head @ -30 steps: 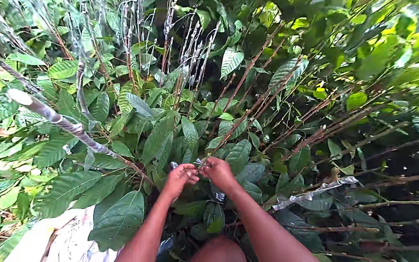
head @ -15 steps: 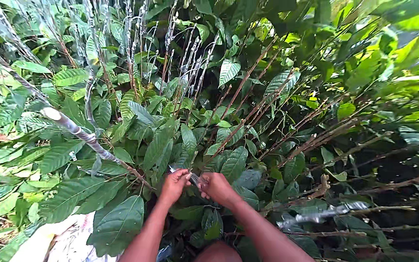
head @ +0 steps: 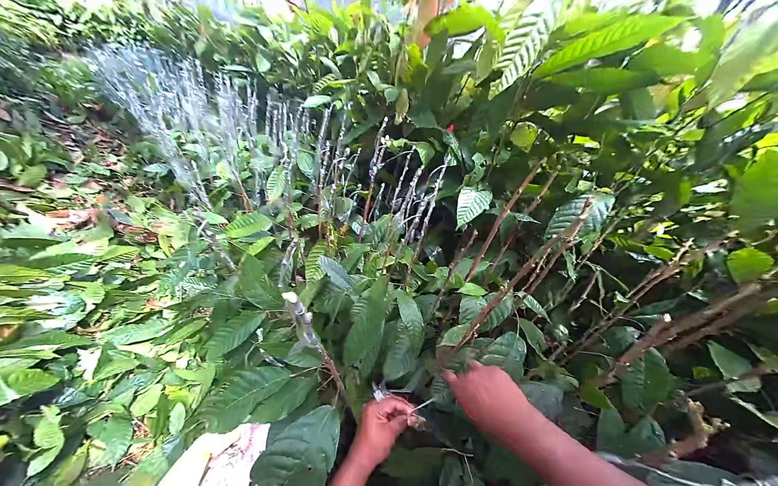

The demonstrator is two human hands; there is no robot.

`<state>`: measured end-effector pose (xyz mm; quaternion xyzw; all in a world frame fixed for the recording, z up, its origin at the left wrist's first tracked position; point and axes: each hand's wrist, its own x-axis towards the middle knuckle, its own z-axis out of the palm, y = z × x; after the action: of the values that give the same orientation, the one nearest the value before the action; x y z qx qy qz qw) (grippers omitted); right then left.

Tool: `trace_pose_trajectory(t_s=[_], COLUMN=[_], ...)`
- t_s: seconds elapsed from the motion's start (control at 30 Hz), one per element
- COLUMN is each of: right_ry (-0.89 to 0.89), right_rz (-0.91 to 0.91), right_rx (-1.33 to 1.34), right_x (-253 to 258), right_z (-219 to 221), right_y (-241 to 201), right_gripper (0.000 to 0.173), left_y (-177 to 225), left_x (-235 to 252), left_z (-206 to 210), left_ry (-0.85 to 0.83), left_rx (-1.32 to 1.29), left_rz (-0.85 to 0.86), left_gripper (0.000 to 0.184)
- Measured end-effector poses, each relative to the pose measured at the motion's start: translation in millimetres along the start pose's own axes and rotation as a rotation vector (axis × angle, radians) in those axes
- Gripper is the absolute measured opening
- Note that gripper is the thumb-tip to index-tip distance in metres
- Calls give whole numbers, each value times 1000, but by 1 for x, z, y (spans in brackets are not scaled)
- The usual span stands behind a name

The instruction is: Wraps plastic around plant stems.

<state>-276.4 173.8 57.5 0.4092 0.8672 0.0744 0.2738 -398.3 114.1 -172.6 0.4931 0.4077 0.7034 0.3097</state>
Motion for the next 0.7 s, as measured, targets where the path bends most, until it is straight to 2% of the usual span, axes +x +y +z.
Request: trace_pose_trajectory(t_s=[0.07,0.13,0.2,0.27,0.3,0.37,0.43,0.47,0.53,0.6,0.67,0.7], right_ry=[-11,-35,-20,33,41,-8,-12,3,46,71,12,11], right_rz=[-39,-165,-359,-428,-408,-234,-185,-257,-409,-414,-265,-220], right_rx=[-11,88,226,445,528,364,180,166,299,499,334,239], right_x=[-9,-35,-53,-37,-22,-9,-27,-43,-53,-27,-10,-16], right_z=[21,33,40,27,13,-3,17,30,33,6,-5,5], right_y=[-12,-44,-73,-62,-36,6,-10,-31,-60,-38,0,-1], right_gripper=[32,30,29,29,35,39,33,28,27,37,40,37], left_y=[5,15,22,20,18,7,7,11,20,30,29,29], left_x=[4,12,13,0,-8,-10,-3,0,3,-3,0,3], left_z=[-12,-6,9,21,21,10,-2,-1,9,18,13,6], left_ry=[108,169,102,-34,-96,-113,-35,-3,-16,-76,-154,-136], left_rx=[-120,-158,-63,95,156,140,-42,-100,-46,110,176,132], left_rz=[-124,-230,-214,-87,-43,52,-21,-72,-87,-52,-49,-71], left_gripper=[7,5,8,17,23,13,9,8,10,22,13,11])
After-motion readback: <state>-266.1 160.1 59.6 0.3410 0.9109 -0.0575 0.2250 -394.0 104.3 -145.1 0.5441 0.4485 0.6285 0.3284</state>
